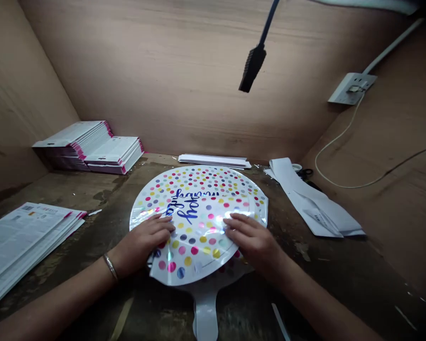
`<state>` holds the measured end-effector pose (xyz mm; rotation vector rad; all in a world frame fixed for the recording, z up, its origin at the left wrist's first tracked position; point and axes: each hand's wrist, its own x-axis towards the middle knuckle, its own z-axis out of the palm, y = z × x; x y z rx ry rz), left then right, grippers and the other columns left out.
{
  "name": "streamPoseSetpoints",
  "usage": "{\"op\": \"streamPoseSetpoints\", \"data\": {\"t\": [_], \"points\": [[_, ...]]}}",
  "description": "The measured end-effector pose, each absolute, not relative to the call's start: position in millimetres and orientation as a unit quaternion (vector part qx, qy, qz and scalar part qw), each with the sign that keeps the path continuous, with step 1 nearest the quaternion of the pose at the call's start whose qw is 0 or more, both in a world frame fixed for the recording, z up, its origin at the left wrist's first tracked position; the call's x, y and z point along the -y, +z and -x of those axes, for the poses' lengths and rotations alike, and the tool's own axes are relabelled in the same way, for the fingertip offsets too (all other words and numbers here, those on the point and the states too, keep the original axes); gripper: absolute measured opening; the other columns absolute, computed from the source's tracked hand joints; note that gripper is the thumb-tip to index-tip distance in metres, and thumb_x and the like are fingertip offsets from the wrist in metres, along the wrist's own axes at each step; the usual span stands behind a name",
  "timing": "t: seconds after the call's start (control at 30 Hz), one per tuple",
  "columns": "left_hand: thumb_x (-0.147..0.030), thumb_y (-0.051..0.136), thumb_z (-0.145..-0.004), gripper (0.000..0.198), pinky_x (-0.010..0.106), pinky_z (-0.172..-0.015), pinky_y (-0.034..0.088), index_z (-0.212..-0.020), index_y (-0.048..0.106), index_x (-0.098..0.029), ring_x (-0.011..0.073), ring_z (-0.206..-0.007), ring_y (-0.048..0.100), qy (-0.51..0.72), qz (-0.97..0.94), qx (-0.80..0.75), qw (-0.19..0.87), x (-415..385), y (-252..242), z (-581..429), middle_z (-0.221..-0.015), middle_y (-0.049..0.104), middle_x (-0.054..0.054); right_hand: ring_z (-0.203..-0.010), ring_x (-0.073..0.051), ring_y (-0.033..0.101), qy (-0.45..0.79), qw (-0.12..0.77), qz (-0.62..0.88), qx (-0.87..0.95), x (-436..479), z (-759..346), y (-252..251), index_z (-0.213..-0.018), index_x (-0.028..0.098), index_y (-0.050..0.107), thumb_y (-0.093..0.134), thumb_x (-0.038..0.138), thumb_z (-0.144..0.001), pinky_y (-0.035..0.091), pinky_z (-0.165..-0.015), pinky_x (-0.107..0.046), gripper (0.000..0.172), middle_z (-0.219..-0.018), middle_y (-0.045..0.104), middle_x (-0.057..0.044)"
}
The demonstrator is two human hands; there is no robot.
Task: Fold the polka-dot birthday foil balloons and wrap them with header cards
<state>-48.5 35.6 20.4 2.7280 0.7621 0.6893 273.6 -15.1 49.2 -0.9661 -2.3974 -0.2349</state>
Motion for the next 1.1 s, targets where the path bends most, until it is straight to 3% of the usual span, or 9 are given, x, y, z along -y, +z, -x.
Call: {"op": "streamPoseSetpoints", "data": {"t": [0.1, 0.23, 0.4, 0.53, 0.6, 0.67, 0.87, 1.1], "points": [[-0.008, 0.04, -0.087, 0.024, 0.039, -0.104, 0.034, -0.096, 0.058, -0.019, 0.0203, -0.118, 0.049, 0.168, -0.946, -0.255, 0.109, -26, 6, 52, -0.114, 0.062, 0.007, -0.118, -0.024, 0.05, 0.015, 0.213, 0.397, 0.893, 31, -271, 17, -0.108, 0.018, 0.063, 0.051, 0.007, -0.079, 0.045, -0.098, -0.041, 0.033, -0.12, 0.061, -0.009], [-0.012, 0.044, -0.086, 0.032, 0.036, -0.093, 0.044, -0.114, 0.056, -0.023, 0.0225, -0.114, 0.052, 0.14, -0.95, -0.256, 0.111, -21, 7, 53, -0.123, 0.056, 0.008, -0.123, -0.023, 0.045, 0.144, 0.19, 0.435, 0.868, 40, -266, 10, -0.127, 0.02, 0.05, 0.054, 0.01, -0.074, 0.04, -0.102, -0.043, 0.054, -0.131, 0.053, -0.01], [-0.009, 0.041, -0.085, 0.027, 0.031, -0.096, 0.043, -0.098, 0.061, -0.021, 0.0185, -0.117, 0.05, 0.166, -0.928, -0.276, 0.185, -19, 0, 56, -0.116, 0.061, 0.005, -0.112, -0.022, 0.052, 0.2, 0.24, 0.432, 0.846, 32, -264, 11, -0.107, 0.022, 0.063, 0.053, 0.007, -0.074, 0.041, -0.098, -0.042, 0.038, -0.116, 0.062, -0.007], [-0.017, 0.045, -0.086, 0.02, 0.031, -0.089, 0.045, -0.097, 0.061, -0.021, 0.0188, -0.105, 0.056, 0.218, -0.88, -0.354, 0.228, -14, -4, 57, -0.106, 0.064, 0.005, -0.091, -0.019, 0.057, 0.225, 0.256, 0.471, 0.814, 22, -262, 12, -0.088, 0.021, 0.065, 0.049, 0.01, -0.079, 0.045, -0.082, -0.035, 0.021, -0.093, 0.066, -0.005], [-0.026, 0.044, -0.088, 0.019, 0.03, -0.08, 0.047, -0.096, 0.06, -0.021, 0.0192, -0.093, 0.059, 0.226, -0.846, -0.426, 0.227, -13, -2, 56, -0.098, 0.065, 0.005, -0.079, -0.018, 0.056, 0.229, 0.228, 0.512, 0.796, 17, -260, 16, -0.077, 0.02, 0.062, 0.047, 0.019, -0.084, 0.044, -0.072, -0.031, 0.017, -0.078, 0.063, -0.004], [-0.033, 0.042, -0.089, 0.021, 0.029, -0.071, 0.046, -0.091, 0.059, -0.02, 0.0196, -0.084, 0.059, 0.224, -0.809, -0.498, 0.218, -14, 2, 51, -0.09, 0.064, 0.005, -0.07, -0.017, 0.054, 0.224, 0.205, 0.558, 0.772, 13, -257, 18, -0.067, 0.019, 0.057, 0.043, 0.028, -0.087, 0.041, -0.065, -0.029, 0.025, -0.069, 0.058, -0.002], [-0.032, 0.04, -0.088, 0.018, 0.025, -0.056, 0.034, -0.075, 0.046, -0.021, 0.0178, -0.066, 0.055, 0.19, -0.764, -0.593, 0.17, -22, 8, 35, -0.071, 0.058, 0.002, -0.066, -0.017, 0.052, 0.163, 0.182, 0.642, 0.727, 6, -245, 15, -0.068, 0.02, 0.05, 0.036, 0.035, -0.089, 0.035, -0.058, -0.026, 0.03, -0.067, 0.056, -0.001], [-0.033, 0.046, -0.084, 0.013, 0.024, -0.054, 0.031, -0.091, 0.043, -0.022, 0.0171, -0.06, 0.056, 0.203, -0.73, -0.626, 0.186, -25, 6, 29, -0.065, 0.057, -0.003, -0.062, -0.017, 0.05, 0.065, 0.132, 0.674, 0.724, 5, -239, 10, -0.069, 0.021, 0.049, 0.038, 0.032, -0.088, 0.03, -0.056, -0.025, 0.025, -0.064, 0.054, -0.002]]}}
